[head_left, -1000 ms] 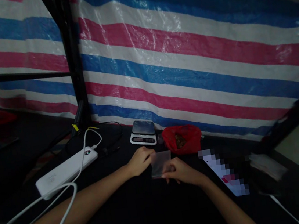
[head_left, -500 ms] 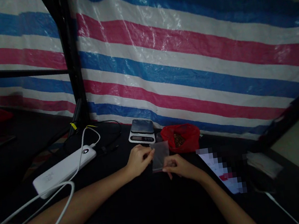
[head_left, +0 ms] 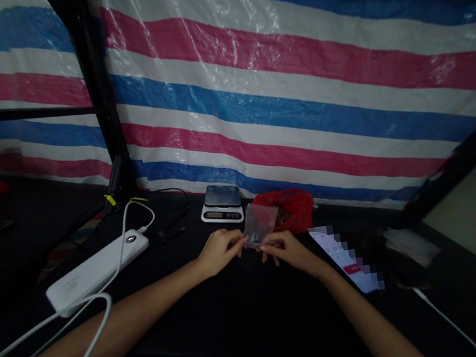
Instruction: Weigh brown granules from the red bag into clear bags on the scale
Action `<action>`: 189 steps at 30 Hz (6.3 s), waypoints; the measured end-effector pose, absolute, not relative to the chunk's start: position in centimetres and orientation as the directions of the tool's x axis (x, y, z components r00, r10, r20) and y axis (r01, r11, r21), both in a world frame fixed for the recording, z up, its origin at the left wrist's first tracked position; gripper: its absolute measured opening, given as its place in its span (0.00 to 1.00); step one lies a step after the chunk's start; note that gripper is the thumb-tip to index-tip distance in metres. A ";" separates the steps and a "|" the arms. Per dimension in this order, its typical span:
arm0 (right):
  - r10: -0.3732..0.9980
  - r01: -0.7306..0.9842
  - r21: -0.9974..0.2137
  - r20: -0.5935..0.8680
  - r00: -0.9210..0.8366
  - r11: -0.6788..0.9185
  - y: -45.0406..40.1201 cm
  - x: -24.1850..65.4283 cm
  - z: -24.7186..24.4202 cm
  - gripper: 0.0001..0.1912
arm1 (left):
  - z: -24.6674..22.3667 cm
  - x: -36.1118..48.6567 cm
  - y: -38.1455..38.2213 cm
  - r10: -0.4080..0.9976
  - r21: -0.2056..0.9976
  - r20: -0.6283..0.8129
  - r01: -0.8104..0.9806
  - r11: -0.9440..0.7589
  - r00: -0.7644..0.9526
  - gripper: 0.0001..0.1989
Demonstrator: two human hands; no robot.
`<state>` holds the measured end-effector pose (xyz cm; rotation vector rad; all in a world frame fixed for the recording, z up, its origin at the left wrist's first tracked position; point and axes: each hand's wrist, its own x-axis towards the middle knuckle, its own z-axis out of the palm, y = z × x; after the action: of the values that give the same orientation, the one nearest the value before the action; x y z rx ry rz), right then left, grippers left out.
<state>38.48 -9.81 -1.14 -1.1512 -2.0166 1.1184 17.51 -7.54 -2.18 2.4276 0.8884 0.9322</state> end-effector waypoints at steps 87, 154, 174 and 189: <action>0.903 0.506 -0.749 0.340 -0.262 0.428 -10.3 37.2 -1.2 0.10 | -2.7 17.6 -7.0 0.741 0.785 0.427 0.195 -0.588 0.518 0.13; 0.846 0.263 -0.878 -0.243 0.474 -0.399 -17.5 67.6 1.1 0.28 | -4.2 17.6 -5.9 0.675 0.790 0.203 0.289 -0.541 0.709 0.21; 0.708 0.836 -0.535 0.637 0.305 0.121 -8.2 40.7 1.3 0.31 | -3.4 17.7 -6.8 0.745 0.844 0.258 0.232 -0.484 0.615 0.26; 0.746 0.935 -0.195 0.659 -0.100 0.297 -8.7 39.7 -2.0 0.24 | -3.8 17.8 -6.5 0.706 0.839 0.243 0.221 -0.497 0.665 0.20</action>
<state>39.73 -8.74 -1.99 -1.4984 -1.8937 -0.3578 17.83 -6.46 -3.76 2.0463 0.7158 0.7384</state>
